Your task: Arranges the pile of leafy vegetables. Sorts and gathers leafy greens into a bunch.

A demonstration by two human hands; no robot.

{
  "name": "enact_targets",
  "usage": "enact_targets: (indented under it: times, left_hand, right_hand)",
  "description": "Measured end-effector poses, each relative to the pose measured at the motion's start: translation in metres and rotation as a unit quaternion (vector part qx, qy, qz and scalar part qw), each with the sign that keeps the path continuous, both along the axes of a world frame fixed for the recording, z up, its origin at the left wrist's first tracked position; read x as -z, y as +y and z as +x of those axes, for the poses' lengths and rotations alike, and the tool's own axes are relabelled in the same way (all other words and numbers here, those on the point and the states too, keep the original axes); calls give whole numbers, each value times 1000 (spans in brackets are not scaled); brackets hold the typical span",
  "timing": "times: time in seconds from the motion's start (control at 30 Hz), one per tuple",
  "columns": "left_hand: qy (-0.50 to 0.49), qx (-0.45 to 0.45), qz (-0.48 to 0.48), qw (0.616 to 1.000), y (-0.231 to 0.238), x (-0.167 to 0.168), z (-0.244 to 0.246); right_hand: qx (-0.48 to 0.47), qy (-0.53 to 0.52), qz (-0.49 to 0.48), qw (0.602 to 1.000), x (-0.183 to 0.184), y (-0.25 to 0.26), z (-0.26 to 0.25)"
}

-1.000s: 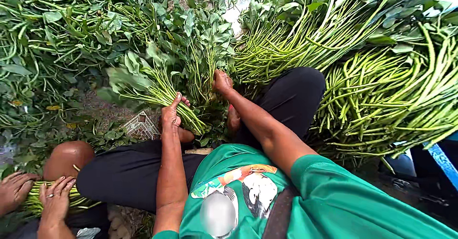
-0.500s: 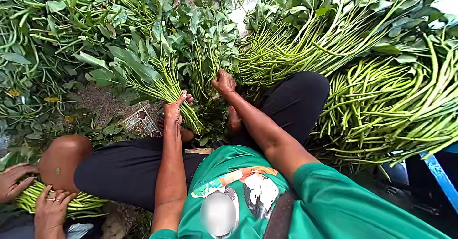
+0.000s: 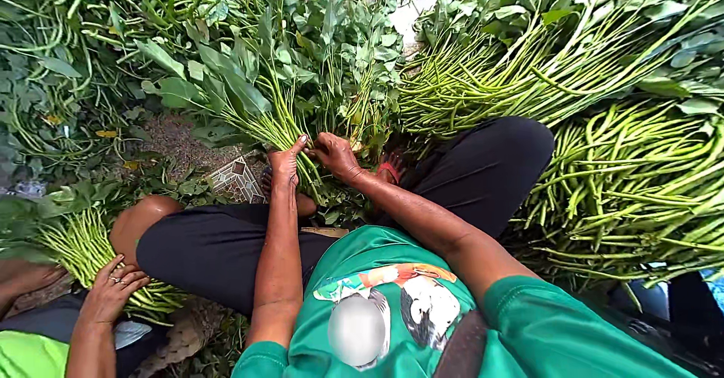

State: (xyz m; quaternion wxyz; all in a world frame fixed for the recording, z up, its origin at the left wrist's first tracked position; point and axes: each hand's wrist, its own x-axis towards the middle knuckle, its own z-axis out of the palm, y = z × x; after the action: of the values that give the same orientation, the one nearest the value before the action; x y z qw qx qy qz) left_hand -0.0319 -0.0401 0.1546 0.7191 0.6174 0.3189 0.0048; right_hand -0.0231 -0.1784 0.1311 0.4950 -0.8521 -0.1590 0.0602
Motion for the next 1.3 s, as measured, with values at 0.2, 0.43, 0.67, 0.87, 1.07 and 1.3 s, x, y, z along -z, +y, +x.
enact_targets:
  times: [0.2,0.43,0.67,0.87,1.07,1.3]
  left_hand:
    - [-43,-76,83,993,40,-3,3]
    - [-75,0,118,990,54,-8,0]
    - [-144,100,85,981,57,-27,-6]
    - [-126,-11,5,992,59,-26,-6]
    - [-55,-119,-35,991,68,-17,-9]
    - [-107,-144,102,978,93,-20,-3]
  right_hand:
    - [-197,255,-243,915,14,-31,-29]
    - [-136,77,-209,965,-1,-23,-6]
    - [-216,-54,-68,973,5,13,18]
    - [-159,-18,11,987,-30,12,-13]
    - [-126,-97,-76,984,-26,-10,-60]
    - [-271,123,-187,936,-21,-46,-68]
